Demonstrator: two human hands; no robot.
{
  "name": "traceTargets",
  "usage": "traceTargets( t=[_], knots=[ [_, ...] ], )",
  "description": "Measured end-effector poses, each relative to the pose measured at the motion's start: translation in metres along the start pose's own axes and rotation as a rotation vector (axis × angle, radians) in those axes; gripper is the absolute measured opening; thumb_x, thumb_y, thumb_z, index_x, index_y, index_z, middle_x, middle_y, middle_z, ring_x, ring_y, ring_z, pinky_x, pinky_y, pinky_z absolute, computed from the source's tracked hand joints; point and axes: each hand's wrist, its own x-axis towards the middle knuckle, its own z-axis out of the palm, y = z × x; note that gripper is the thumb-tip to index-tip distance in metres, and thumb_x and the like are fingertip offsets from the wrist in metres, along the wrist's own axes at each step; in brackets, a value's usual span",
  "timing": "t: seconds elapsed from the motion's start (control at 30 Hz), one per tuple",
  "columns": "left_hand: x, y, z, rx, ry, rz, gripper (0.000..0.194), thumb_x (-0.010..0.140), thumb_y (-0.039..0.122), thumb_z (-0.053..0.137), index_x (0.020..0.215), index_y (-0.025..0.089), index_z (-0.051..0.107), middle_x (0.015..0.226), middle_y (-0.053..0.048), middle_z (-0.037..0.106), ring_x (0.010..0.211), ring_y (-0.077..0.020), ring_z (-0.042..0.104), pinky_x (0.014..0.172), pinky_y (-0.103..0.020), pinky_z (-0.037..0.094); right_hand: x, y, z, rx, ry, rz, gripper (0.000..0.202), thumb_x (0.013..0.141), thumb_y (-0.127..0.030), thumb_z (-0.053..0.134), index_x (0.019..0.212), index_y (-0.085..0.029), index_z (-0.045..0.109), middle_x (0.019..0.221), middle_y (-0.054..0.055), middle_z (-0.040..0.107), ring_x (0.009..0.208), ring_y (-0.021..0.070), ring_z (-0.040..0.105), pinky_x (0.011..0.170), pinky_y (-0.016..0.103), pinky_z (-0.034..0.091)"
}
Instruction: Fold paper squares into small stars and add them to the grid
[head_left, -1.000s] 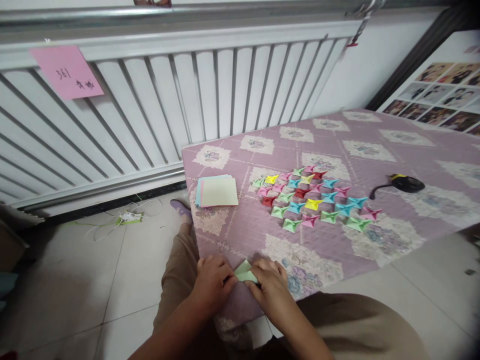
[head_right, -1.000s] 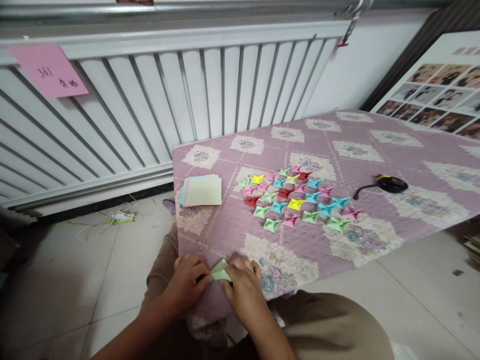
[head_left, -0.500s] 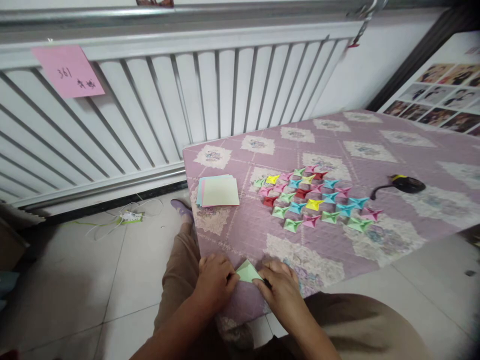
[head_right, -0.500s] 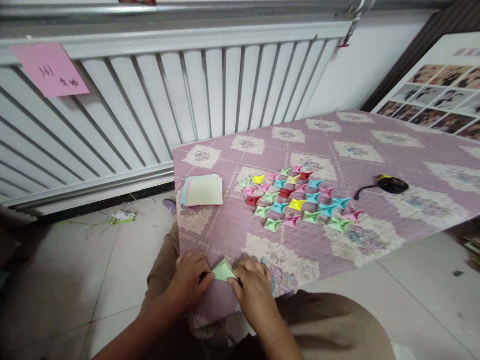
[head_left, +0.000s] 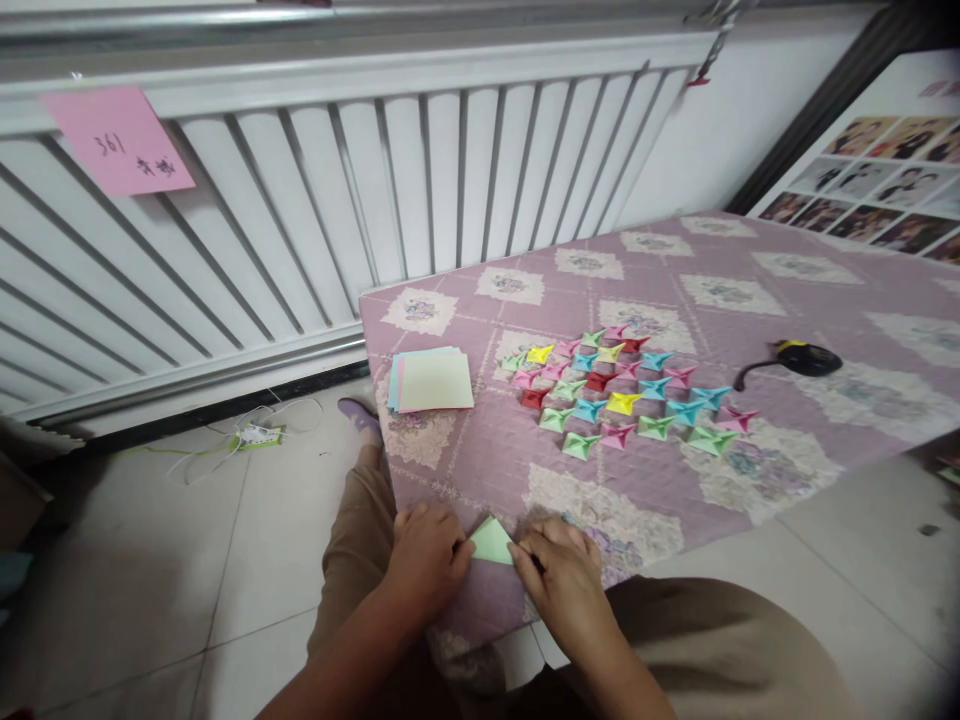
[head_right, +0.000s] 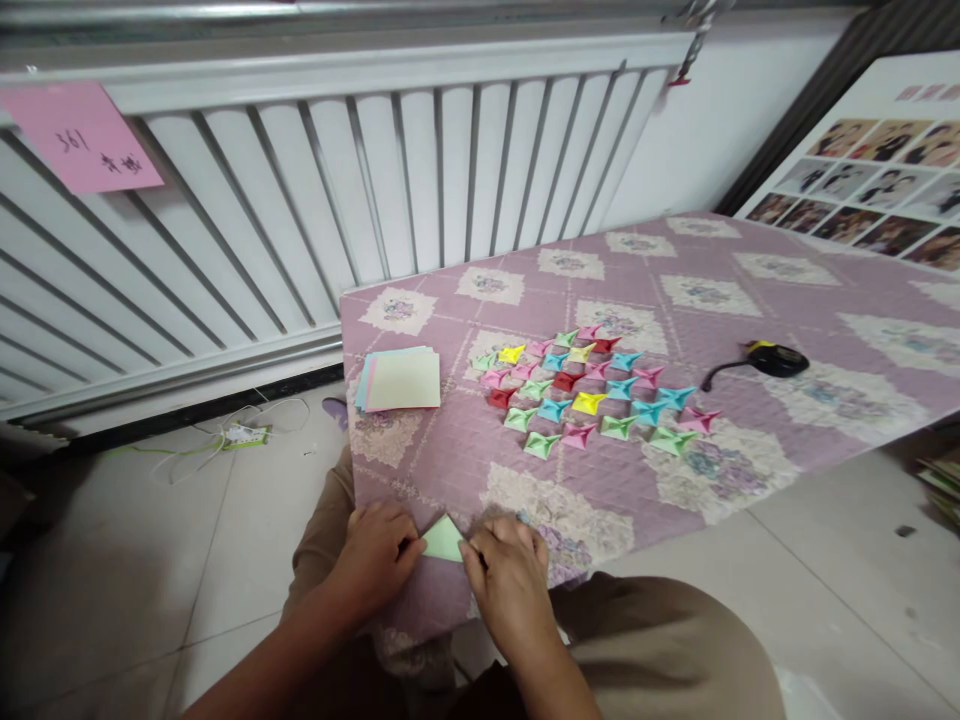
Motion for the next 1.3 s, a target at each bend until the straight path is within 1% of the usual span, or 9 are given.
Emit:
traceTargets(
  t=[0.3,0.53,0.87,1.07,1.2,1.3],
  knots=[
    [0.0038,0.0027,-0.0044,0.018,-0.037,0.000,0.018,0.083,0.033,0.056,0.071,0.021,0.060,0.083,0.000,0.063,0.089,-0.0225,0.053,0.081,-0.040,0.030,0.0003,0.0015,0.0061,-0.023,0.065,0.026,0.022,0.080,-0.031,0.062,0.061,-0.023,0.056,0.073,0.000,0.056,0.078,0.0199,0.049,0.079,0.037,0.030],
    [0.0075,0.0013,-0.0049,0.029,-0.045,0.006,0.018,0.082,0.032,0.057,0.069,0.020,0.060,0.083,0.000,0.063,0.087,-0.0218,0.052,0.081,-0.040,0.029,0.0002,0.0019,0.0070,-0.055,0.075,0.038,0.022,0.077,-0.030,0.066,0.059,-0.023,0.055,0.073,0.000,0.057,0.078,0.0203,0.049,0.078,0.036,0.030],
    [0.0088,0.0019,-0.0044,0.050,-0.072,0.005,0.019,0.082,0.033,0.056,0.069,0.020,0.060,0.083,-0.001,0.063,0.088,-0.0222,0.052,0.082,-0.039,0.029,0.0010,0.0020,0.0087,-0.039,0.098,0.038,0.022,0.076,-0.029,0.067,0.059,-0.022,0.055,0.071,-0.001,0.057,0.077,0.0192,0.049,0.079,0.036,0.029],
    [0.0083,0.0033,-0.0054,0.071,-0.062,0.020,0.018,0.082,0.031,0.055,0.069,0.020,0.060,0.083,-0.002,0.063,0.087,-0.0226,0.053,0.082,-0.039,0.030,0.0016,0.0005,0.0077,-0.050,0.098,0.039,0.022,0.075,-0.027,0.068,0.058,-0.022,0.055,0.070,-0.001,0.057,0.076,0.0189,0.049,0.078,0.035,0.029],
    [0.0070,0.0029,-0.0038,0.082,-0.047,0.022,0.015,0.082,0.031,0.056,0.071,0.020,0.060,0.083,-0.002,0.062,0.087,-0.0228,0.053,0.081,-0.039,0.032,0.0015,-0.0002,0.0067,-0.048,0.107,0.035,0.022,0.076,-0.027,0.067,0.059,-0.022,0.054,0.070,-0.001,0.056,0.075,0.0190,0.049,0.077,0.035,0.030],
    [0.0056,0.0010,-0.0013,0.080,-0.034,0.021,0.011,0.084,0.030,0.056,0.079,0.021,0.059,0.086,-0.002,0.061,0.089,-0.0226,0.052,0.082,-0.039,0.032,0.0012,-0.0003,0.0062,-0.035,0.115,0.038,0.022,0.075,-0.026,0.066,0.059,-0.022,0.053,0.069,-0.001,0.055,0.075,0.0183,0.049,0.077,0.034,0.030]
  ],
)
